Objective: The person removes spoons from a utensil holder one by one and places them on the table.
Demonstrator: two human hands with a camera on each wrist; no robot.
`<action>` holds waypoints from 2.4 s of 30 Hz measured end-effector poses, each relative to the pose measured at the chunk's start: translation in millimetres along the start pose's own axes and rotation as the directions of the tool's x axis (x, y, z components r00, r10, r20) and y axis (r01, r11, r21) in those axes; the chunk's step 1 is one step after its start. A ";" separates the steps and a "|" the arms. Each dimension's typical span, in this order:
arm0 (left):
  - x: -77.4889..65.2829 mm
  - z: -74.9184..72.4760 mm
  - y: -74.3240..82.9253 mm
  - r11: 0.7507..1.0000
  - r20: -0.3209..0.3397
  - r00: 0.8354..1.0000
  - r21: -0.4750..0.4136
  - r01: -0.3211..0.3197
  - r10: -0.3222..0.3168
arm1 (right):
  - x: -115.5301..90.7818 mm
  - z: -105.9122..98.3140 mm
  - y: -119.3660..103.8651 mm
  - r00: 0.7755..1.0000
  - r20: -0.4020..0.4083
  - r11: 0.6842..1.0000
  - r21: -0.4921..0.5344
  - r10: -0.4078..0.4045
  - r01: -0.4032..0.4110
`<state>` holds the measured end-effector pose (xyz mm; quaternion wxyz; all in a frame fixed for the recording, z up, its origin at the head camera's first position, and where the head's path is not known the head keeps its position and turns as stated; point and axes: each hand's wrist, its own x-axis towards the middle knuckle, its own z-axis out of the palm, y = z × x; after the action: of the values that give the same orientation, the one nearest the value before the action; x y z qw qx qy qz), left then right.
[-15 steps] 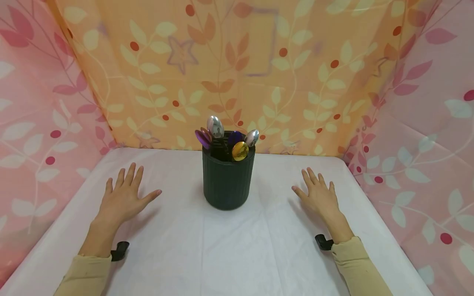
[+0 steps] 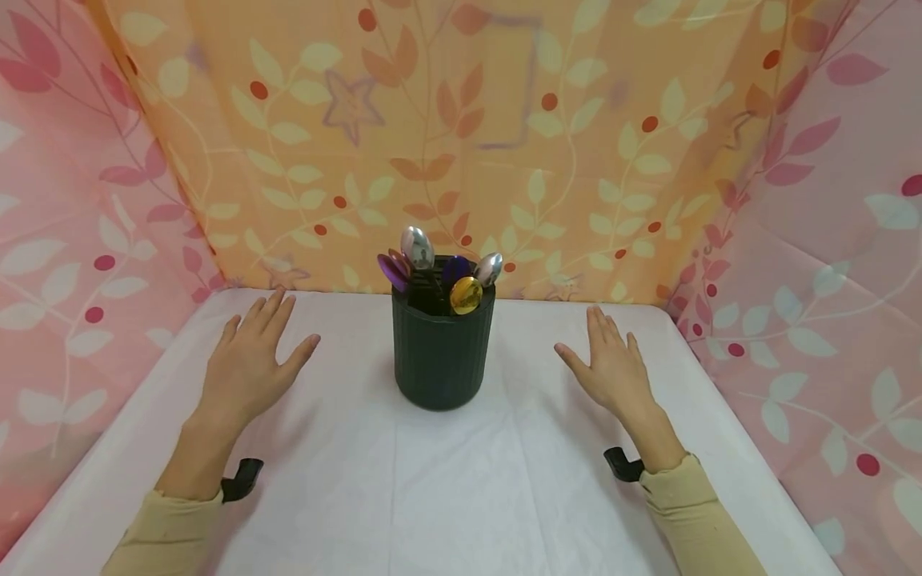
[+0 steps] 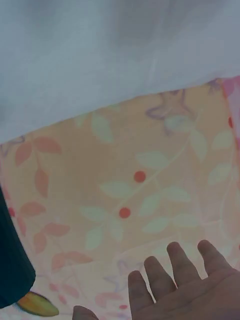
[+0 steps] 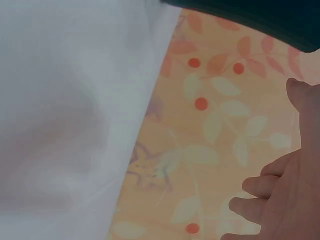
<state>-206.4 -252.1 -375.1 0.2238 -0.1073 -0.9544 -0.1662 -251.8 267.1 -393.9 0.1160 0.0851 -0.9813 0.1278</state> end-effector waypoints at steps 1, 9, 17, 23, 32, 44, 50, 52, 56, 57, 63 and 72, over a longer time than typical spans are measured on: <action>2.2 -0.6 4.0 1.000 -0.061 0.998 -0.019 -0.025 0.024 | 0.9 -3.1 -4.9 1.000 -0.009 1.000 0.011 -0.008 0.008; 23.1 2.4 40.6 0.960 -0.455 0.885 -0.194 -0.204 0.096 | 4.1 -21.7 -43.8 0.996 -0.054 0.995 0.066 -0.066 0.070; 46.6 6.7 76.8 0.869 -0.554 0.833 -0.411 -0.276 0.002 | 8.8 -24.6 -83.2 0.991 -0.047 0.985 0.106 -0.129 0.133; 58.9 10.1 98.8 0.777 -0.513 0.849 -0.585 -0.235 -0.129 | 13.1 -18.7 -109.3 0.983 -0.048 0.975 0.125 -0.177 0.182; 70.7 16.9 114.4 0.629 -0.307 0.906 -0.775 -0.061 -0.291 | 24.4 -7.8 -138.6 0.982 -0.081 0.967 0.176 -0.173 0.185; 77.6 23.4 120.8 0.580 -0.230 0.922 -0.814 -0.007 -0.311 | 37.0 -4.1 -143.7 0.976 -0.136 0.956 0.217 -0.172 0.199; 80.5 23.4 123.4 0.536 -0.205 0.921 -0.844 0.005 -0.331 | 38.8 -4.9 -141.2 0.973 -0.131 0.951 0.220 -0.190 0.216; 81.6 22.7 124.4 0.512 -0.191 0.919 -0.859 0.014 -0.346 | 38.7 -5.3 -140.8 0.973 -0.129 0.950 0.224 -0.190 0.216; 83.4 21.1 126.8 0.405 -0.143 0.916 -0.914 0.024 -0.376 | 38.4 -5.2 -140.7 0.974 -0.123 0.951 0.226 -0.188 0.212; 83.2 20.5 127.5 0.379 -0.133 0.916 -0.925 0.022 -0.379 | 38.6 -5.0 -140.7 0.974 -0.123 0.950 0.227 -0.190 0.214; 83.3 17.8 128.8 0.307 -0.130 0.910 -0.952 -0.003 -0.394 | 40.0 -4.3 -141.4 0.968 -0.144 0.945 0.226 -0.208 0.237; 82.1 3.2 129.6 0.277 -0.210 0.880 -0.956 -0.093 -0.427 | 39.6 -5.1 -141.2 0.973 -0.121 0.951 0.221 -0.196 0.219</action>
<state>-243.4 -120.8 -304.9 0.3003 -0.0746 -0.5974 -0.7398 -260.9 128.5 -346.6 0.1660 0.1942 -0.9383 0.2328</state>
